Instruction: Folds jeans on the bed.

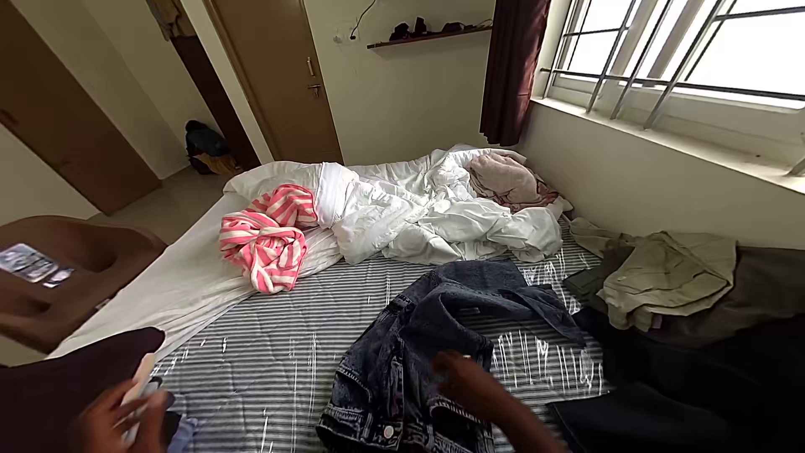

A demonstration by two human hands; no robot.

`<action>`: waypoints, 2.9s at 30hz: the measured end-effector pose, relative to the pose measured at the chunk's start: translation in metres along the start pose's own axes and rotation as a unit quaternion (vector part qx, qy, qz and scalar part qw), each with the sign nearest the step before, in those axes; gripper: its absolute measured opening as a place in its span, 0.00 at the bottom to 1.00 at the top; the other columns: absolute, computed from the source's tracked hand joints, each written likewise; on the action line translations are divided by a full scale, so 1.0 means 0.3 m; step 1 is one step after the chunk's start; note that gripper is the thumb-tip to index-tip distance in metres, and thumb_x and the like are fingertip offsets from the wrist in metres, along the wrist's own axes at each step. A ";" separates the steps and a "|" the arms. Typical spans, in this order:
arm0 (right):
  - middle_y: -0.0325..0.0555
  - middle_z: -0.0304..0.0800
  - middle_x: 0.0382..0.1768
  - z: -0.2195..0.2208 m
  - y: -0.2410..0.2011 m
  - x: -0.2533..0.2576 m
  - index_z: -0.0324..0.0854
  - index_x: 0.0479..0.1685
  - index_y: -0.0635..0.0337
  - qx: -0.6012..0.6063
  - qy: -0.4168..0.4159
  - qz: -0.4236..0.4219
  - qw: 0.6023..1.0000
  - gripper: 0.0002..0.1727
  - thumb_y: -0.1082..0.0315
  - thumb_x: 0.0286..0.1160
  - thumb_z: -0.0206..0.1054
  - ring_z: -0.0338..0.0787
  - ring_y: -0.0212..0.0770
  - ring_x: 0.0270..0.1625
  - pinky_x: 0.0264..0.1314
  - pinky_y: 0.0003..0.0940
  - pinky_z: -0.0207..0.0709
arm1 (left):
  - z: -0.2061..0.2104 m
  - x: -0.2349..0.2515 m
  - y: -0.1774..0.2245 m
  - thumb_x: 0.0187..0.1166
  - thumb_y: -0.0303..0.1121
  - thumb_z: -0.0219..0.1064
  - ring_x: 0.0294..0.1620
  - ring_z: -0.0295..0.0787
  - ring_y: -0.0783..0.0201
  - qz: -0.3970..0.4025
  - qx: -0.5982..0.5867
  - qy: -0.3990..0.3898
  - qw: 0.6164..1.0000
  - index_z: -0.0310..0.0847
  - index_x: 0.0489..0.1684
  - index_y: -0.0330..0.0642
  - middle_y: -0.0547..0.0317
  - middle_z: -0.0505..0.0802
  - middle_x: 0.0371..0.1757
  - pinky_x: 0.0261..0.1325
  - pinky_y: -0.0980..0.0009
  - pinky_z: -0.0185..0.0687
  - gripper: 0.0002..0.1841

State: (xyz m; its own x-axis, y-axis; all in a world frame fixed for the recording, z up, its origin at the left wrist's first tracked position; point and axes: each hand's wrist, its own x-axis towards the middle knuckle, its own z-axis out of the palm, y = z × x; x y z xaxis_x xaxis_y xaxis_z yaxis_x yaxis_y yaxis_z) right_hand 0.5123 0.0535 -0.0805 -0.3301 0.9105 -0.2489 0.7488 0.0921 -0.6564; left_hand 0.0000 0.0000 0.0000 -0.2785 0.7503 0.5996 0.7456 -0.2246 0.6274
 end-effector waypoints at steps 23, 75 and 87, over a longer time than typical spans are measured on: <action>0.62 0.83 0.71 -0.032 0.333 0.065 0.68 0.85 0.53 -0.069 0.124 0.252 0.957 0.37 0.60 0.73 0.73 0.85 0.64 0.72 0.73 0.66 0.77 | 0.790 0.039 -0.017 0.66 0.28 0.83 0.59 0.91 0.40 -0.247 -0.049 -0.639 0.727 0.49 0.92 0.49 0.32 0.87 0.66 0.63 0.44 0.87 0.52; 0.64 0.84 0.69 -0.178 0.458 -0.080 0.79 0.76 0.49 -0.108 0.108 0.276 0.949 0.22 0.65 0.85 0.58 0.84 0.67 0.71 0.69 0.70 0.77 | 0.722 -0.028 -0.087 0.70 0.61 0.77 0.94 0.45 0.33 -0.051 0.231 -0.681 0.693 0.47 0.97 0.48 0.36 0.48 0.96 0.91 0.40 0.52 0.56; 0.61 0.85 0.68 -0.302 0.623 -0.280 0.66 0.82 0.63 0.421 0.445 0.284 0.737 0.35 0.43 0.90 0.55 0.89 0.54 0.61 0.57 0.54 0.81 | 0.570 0.183 -0.238 0.75 0.53 0.76 0.88 0.63 0.35 -0.174 0.135 -0.496 0.840 0.59 0.90 0.35 0.29 0.69 0.86 0.88 0.39 0.58 0.47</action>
State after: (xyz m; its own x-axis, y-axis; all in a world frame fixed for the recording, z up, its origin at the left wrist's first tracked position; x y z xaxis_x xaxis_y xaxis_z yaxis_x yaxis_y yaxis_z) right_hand 0.7321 0.0308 -0.1176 0.6882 0.6436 -0.3349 -0.1263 -0.3482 -0.9289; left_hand 0.0349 0.1636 -0.0968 0.0335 0.9200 -0.3905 0.8709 0.1648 0.4630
